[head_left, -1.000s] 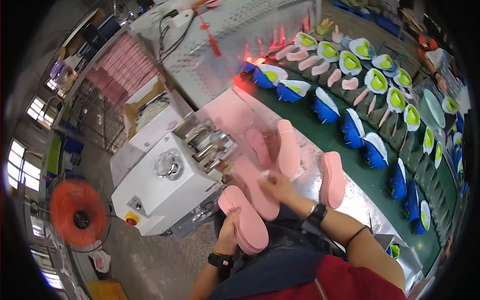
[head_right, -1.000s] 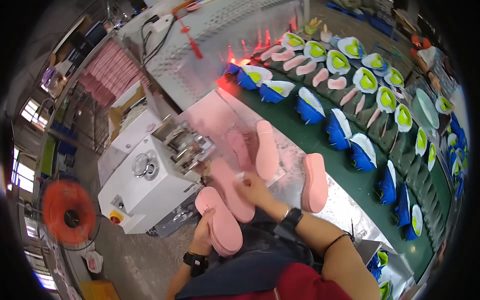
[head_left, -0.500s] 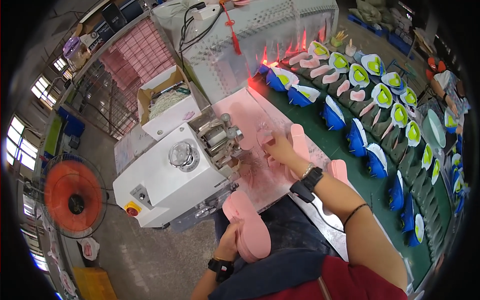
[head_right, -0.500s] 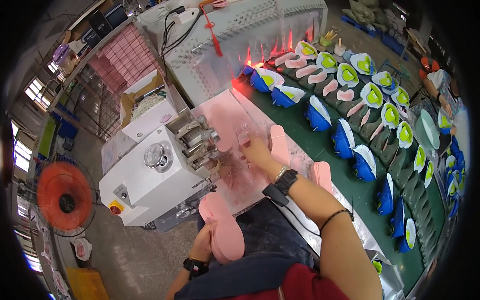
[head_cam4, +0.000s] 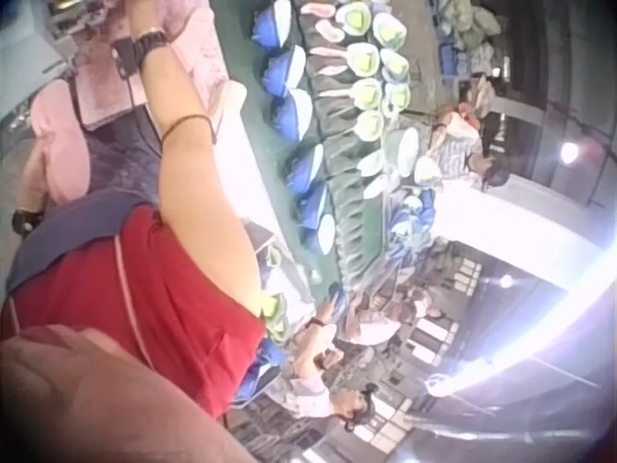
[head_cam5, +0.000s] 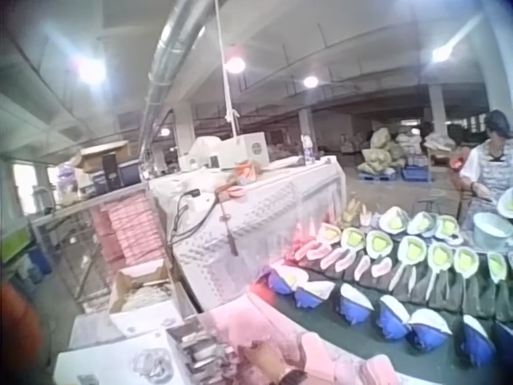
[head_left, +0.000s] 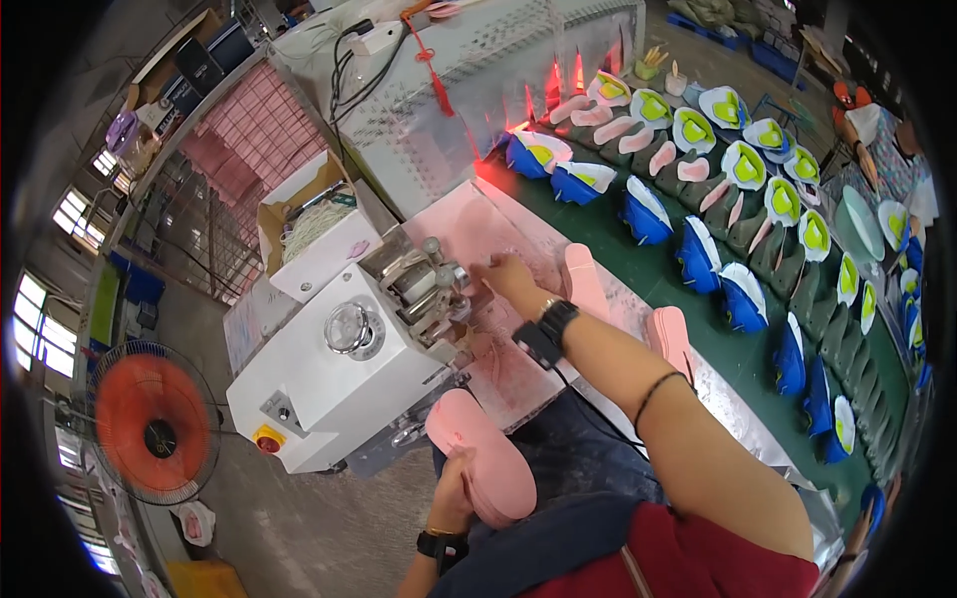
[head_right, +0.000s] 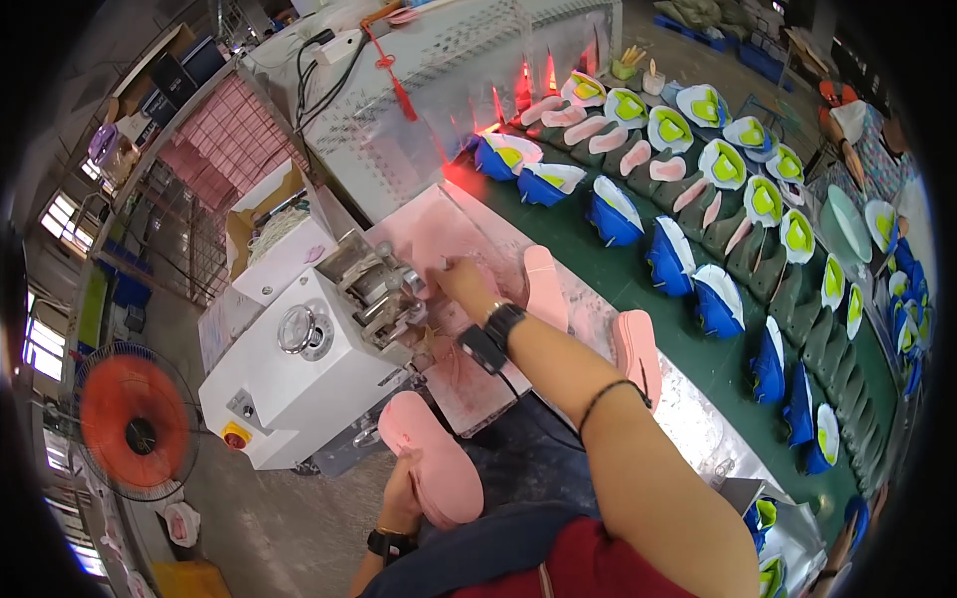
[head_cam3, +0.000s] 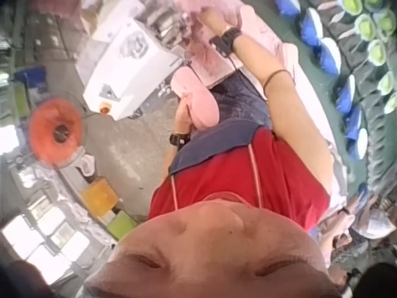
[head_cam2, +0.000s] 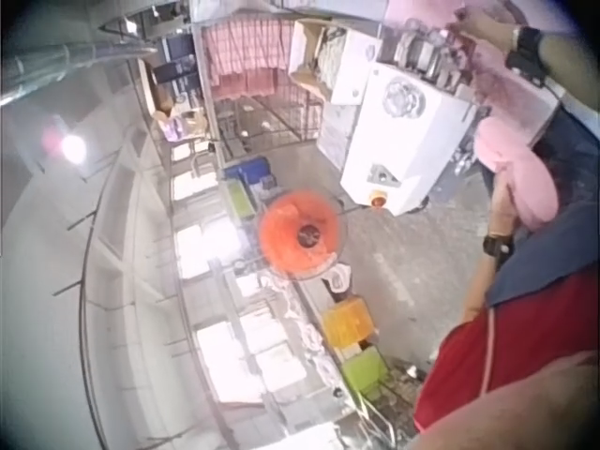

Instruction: Manufacturing shoe soles by applying adhesive using a machine and placing them on a conveyor belt.

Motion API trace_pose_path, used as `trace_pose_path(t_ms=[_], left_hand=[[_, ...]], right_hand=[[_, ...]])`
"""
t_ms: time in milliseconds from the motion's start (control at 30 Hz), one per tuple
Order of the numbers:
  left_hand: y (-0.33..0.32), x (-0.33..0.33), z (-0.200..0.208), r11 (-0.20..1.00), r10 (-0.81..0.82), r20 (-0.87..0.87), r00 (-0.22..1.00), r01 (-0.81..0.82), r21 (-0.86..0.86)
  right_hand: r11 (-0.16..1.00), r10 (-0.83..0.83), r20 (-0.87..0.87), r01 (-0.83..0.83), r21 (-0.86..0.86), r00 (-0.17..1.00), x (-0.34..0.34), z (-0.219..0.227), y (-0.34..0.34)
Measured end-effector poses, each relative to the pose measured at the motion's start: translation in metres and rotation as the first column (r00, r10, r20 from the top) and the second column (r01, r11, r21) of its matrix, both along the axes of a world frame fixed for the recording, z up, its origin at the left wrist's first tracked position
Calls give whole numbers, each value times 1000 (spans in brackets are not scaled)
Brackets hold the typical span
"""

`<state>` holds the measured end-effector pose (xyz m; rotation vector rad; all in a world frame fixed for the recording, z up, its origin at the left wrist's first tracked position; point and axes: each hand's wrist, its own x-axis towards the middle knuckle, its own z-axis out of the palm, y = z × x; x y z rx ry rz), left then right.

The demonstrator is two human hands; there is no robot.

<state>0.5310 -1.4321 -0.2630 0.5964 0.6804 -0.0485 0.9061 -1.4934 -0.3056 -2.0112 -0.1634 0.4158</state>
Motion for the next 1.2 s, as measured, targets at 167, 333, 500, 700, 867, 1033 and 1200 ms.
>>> trace_pose_path(t_ms=[167, 333, 500, 700, 867, 1033, 1200], left_hand=[[-1, -4, -5, 995, 63, 29, 998, -65, 72], [-1, 18, 0, 241, -414, 66, 908, 39, 970], [-23, 47, 16, 942, -213, -289, 933, 274, 192], [-23, 54, -4, 953, -274, -182, 944, 292, 79], [-22, 52, -11, 958, -265, -217, 939, 282, 50], [-46, 55, 17, 931, -240, -230, 943, 291, 221], [-57, 67, 28, 785, -502, 236, 832, 324, 528]], right_hand=[[844, -166, -111, 199, 499, 980, 1, 20, -44], [812, -464, 8, 422, 403, 886, -5, 36, -241], [597, -797, 232, 785, 164, 557, -39, 12, -509], [255, -778, 460, 884, -392, 429, -76, -28, -739], [279, -834, 532, 944, 176, 147, -27, -45, -697], [712, -657, 512, 680, 179, 553, -18, 14, -441], [949, 170, 324, -243, 200, 931, -157, 78, -221]])
